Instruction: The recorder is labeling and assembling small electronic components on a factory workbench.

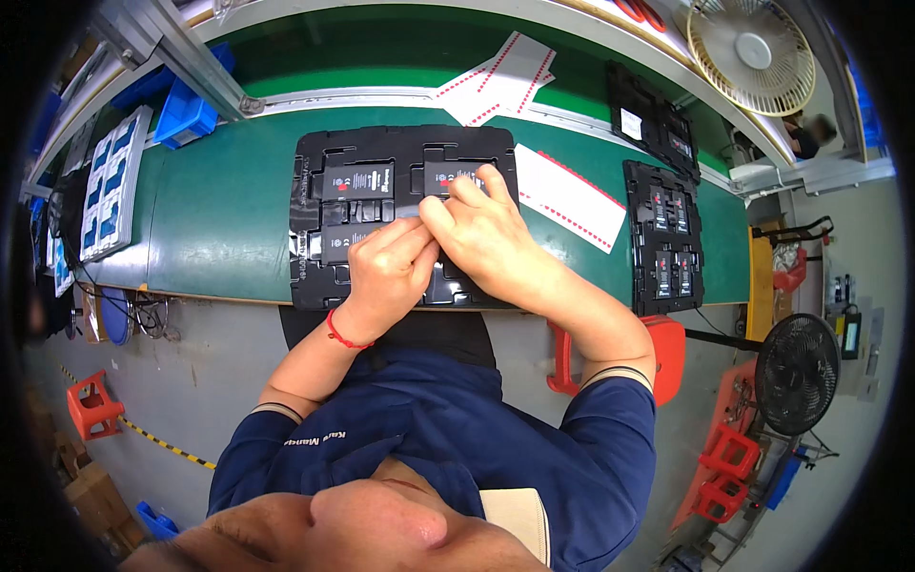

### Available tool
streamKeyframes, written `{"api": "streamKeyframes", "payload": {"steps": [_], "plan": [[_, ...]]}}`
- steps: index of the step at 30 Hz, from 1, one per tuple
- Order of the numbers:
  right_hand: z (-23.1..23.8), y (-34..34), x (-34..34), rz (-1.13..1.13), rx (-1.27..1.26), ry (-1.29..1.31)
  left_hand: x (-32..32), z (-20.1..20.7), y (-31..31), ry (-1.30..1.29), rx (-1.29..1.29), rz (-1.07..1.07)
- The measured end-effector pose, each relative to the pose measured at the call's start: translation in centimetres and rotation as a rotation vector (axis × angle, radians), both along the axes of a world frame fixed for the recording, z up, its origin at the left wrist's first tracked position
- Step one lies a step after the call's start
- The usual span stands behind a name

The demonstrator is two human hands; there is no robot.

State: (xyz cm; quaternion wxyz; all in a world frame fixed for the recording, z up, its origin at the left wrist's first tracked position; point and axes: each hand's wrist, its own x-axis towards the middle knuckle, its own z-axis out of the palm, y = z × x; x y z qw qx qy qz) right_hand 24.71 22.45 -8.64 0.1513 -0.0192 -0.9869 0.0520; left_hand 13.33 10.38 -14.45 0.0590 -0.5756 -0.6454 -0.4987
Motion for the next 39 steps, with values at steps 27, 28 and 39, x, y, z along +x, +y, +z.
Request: {"api": "streamKeyframes", "payload": {"steps": [27,28,39], "plan": [[-9.8,12.7,3.6,-0.741,-0.017,0.173,-3.3,1.8,-3.4,0.046,-0.027,-0.015],[-10.3,13.2,4.0,-0.742,-0.106,0.192,-4.5,2.0,-4.0,0.059,-0.071,-0.018],[-7.7,12.9,6.5,-0.611,-0.977,0.185,-10.7,2.6,-7.9,0.077,-0.45,-0.191]]}}
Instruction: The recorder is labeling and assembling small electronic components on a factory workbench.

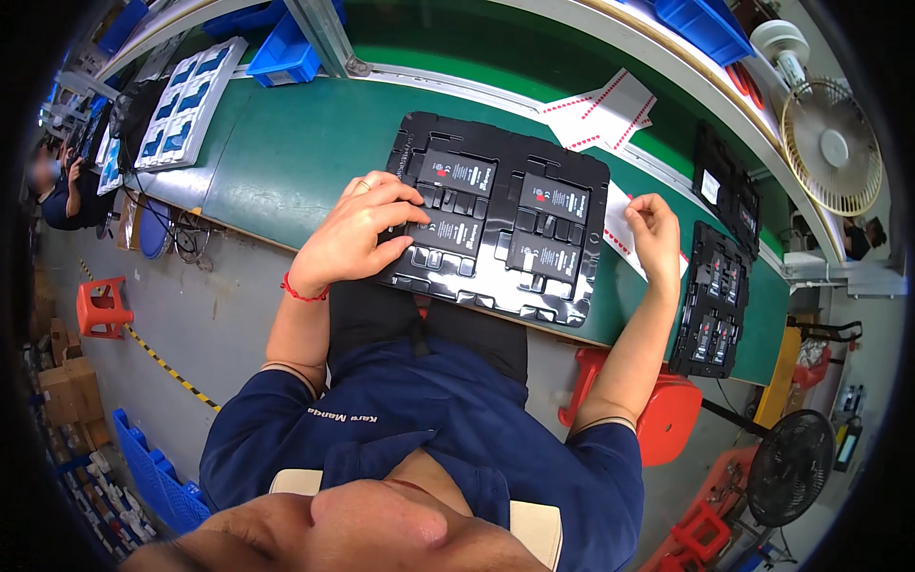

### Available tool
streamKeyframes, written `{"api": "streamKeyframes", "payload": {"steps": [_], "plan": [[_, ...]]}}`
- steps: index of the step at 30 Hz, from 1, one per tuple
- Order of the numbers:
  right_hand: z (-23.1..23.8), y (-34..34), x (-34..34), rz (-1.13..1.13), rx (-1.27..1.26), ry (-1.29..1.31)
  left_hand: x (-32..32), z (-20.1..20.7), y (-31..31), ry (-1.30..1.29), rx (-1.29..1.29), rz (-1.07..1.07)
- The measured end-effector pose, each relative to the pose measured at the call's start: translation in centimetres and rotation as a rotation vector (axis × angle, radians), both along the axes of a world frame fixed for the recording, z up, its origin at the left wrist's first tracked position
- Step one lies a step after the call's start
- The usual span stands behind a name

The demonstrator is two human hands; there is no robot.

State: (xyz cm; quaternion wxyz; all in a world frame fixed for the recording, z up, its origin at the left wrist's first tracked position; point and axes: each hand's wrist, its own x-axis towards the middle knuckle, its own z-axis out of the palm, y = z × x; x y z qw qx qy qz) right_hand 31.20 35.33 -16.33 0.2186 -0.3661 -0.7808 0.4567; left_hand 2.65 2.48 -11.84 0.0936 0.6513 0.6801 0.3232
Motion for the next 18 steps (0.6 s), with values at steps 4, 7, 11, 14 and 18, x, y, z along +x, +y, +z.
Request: {"api": "streamKeyframes", "payload": {"steps": [4,7,11,14,18], "plan": [[3.4,-3.6,-2.6,-0.015,0.105,0.086,0.1,0.0,0.2,0.034,-0.008,-0.004],[5.7,-8.4,-6.5,0.24,0.426,0.194,0.1,-0.6,0.2,0.037,0.019,0.015],[7.8,-13.7,-10.4,0.587,0.494,0.03,0.0,-1.6,0.2,-0.02,0.093,0.069],[8.5,-14.8,-11.1,0.823,0.56,-0.075,0.4,-2.0,-0.1,-0.042,0.148,0.092],[8.2,-15.5,-11.5,0.866,0.646,-0.173,0.6,-1.9,-0.1,-0.068,0.184,0.075]]}}
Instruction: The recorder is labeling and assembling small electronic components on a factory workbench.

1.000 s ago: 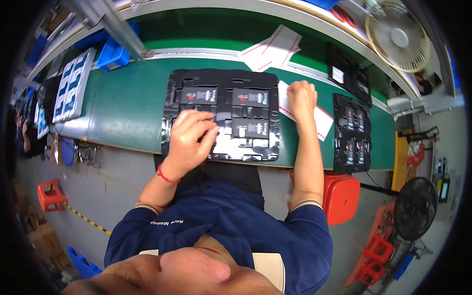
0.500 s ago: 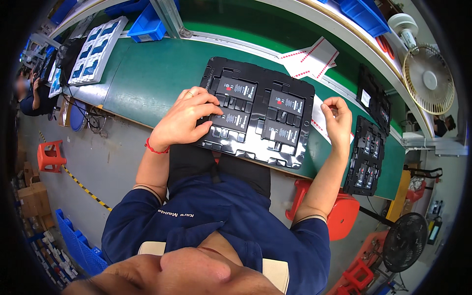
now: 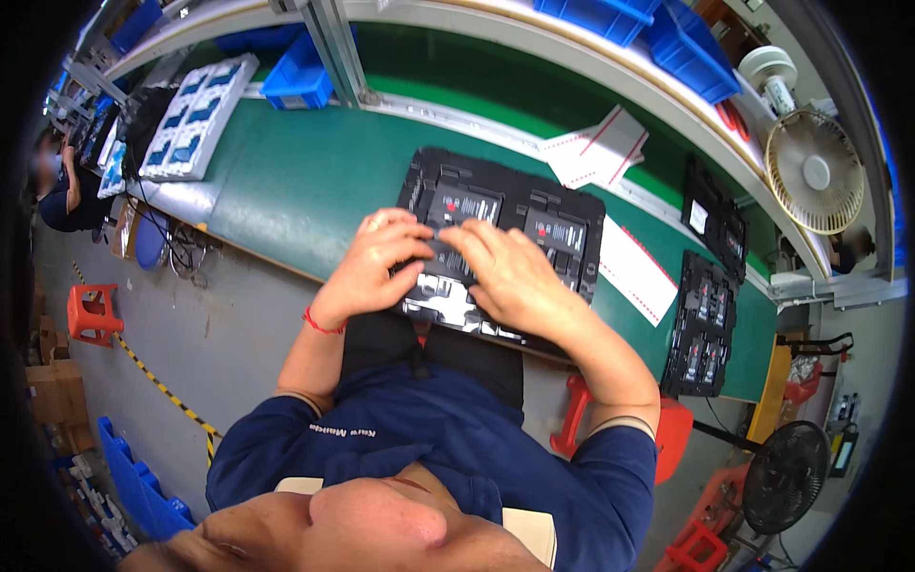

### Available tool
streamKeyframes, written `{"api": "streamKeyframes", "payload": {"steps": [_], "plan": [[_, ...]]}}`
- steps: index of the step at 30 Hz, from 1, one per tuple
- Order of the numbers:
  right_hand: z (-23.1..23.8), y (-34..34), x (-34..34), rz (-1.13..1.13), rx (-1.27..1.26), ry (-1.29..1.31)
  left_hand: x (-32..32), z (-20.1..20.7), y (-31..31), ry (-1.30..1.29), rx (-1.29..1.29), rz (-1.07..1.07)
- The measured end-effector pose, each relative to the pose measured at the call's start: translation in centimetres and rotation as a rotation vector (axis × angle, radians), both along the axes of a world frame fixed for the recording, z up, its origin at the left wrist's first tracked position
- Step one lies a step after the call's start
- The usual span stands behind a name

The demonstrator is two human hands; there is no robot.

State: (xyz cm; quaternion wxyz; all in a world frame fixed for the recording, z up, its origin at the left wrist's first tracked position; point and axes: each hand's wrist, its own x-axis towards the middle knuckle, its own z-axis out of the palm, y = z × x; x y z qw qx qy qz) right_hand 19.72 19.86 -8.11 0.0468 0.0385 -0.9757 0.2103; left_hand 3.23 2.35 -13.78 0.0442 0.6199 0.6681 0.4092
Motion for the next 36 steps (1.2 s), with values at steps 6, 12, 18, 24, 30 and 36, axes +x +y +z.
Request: {"api": "streamKeyframes", "payload": {"steps": [6,12,18,24,30,36], "plan": [[-0.4,-0.2,-0.3,-0.06,-0.051,0.005,0.0,-0.5,-0.5,0.017,-0.034,-0.082],[0.0,1.4,-1.1,-0.176,-0.416,-0.045,0.0,-1.5,0.3,0.011,0.107,0.006],[0.6,3.0,-2.8,-0.294,-0.441,0.241,0.1,-1.6,1.7,-0.012,0.232,0.146],[1.1,3.3,-4.3,-0.265,-0.784,0.034,0.5,-1.6,2.1,-0.043,0.337,0.154],[0.3,2.3,-5.2,-0.261,-0.922,-0.074,0.8,-2.0,2.0,-0.07,0.344,0.168],[-0.3,1.9,-5.7,-0.255,-0.879,-0.23,0.9,-1.9,2.0,-0.069,0.357,0.178]]}}
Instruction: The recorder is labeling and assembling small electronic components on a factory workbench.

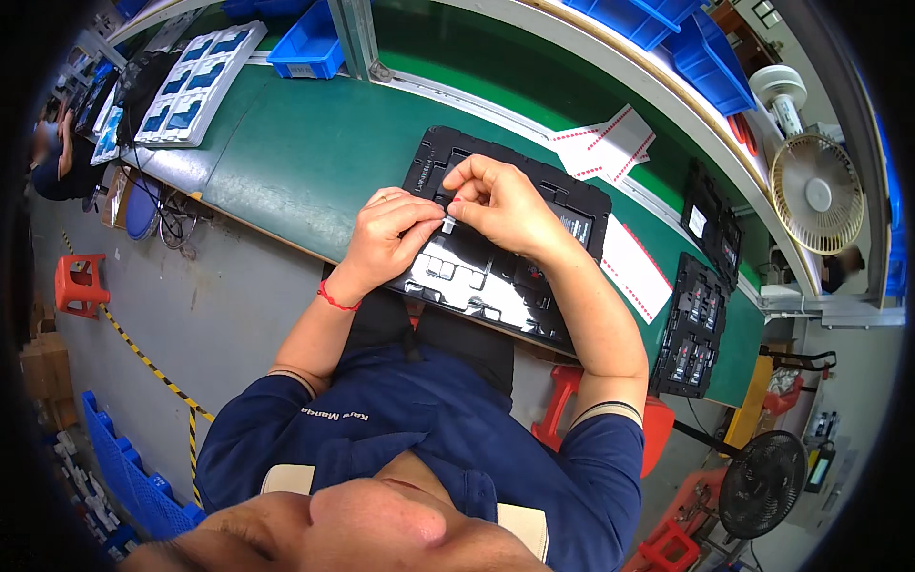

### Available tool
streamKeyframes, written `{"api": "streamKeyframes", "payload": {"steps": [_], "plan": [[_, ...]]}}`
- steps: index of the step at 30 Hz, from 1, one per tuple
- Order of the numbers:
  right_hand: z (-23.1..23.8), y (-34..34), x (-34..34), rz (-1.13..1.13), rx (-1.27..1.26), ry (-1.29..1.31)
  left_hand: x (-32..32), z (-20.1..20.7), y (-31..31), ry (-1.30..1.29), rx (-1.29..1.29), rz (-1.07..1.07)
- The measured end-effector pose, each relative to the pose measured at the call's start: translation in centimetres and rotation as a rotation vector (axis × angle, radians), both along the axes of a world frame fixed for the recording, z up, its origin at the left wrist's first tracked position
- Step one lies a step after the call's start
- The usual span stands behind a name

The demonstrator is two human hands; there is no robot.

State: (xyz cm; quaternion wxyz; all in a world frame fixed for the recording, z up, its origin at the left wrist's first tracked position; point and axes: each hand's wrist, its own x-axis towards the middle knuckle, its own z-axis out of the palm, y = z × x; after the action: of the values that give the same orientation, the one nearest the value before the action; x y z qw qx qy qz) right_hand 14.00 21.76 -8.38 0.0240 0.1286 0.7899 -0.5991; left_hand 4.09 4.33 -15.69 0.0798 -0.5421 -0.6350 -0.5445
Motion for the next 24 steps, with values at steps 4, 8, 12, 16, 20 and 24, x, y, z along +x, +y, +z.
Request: {"api": "streamKeyframes", "payload": {"steps": [4,8,12,16,20,24], "plan": [[-1.2,0.1,-0.1,0.023,0.055,0.014,0.1,0.4,0.1,-0.022,-0.017,0.004],[-1.5,0.0,-0.1,0.012,0.065,0.054,0.2,0.5,0.1,-0.02,-0.005,0.011],[-1.7,-0.1,-0.1,0.007,0.061,0.048,0.2,0.3,0.2,-0.023,0.002,0.021],[-1.9,-0.2,0.0,-0.009,0.076,0.067,0.2,0.4,0.1,-0.02,-0.018,0.009],[-1.4,-0.5,0.0,-0.02,0.146,0.044,0.2,0.4,0.1,-0.021,-0.012,0.004],[0.0,-1.2,0.1,-0.011,0.227,-0.013,0.0,0.0,-0.1,-0.019,-0.011,-0.019]]}}
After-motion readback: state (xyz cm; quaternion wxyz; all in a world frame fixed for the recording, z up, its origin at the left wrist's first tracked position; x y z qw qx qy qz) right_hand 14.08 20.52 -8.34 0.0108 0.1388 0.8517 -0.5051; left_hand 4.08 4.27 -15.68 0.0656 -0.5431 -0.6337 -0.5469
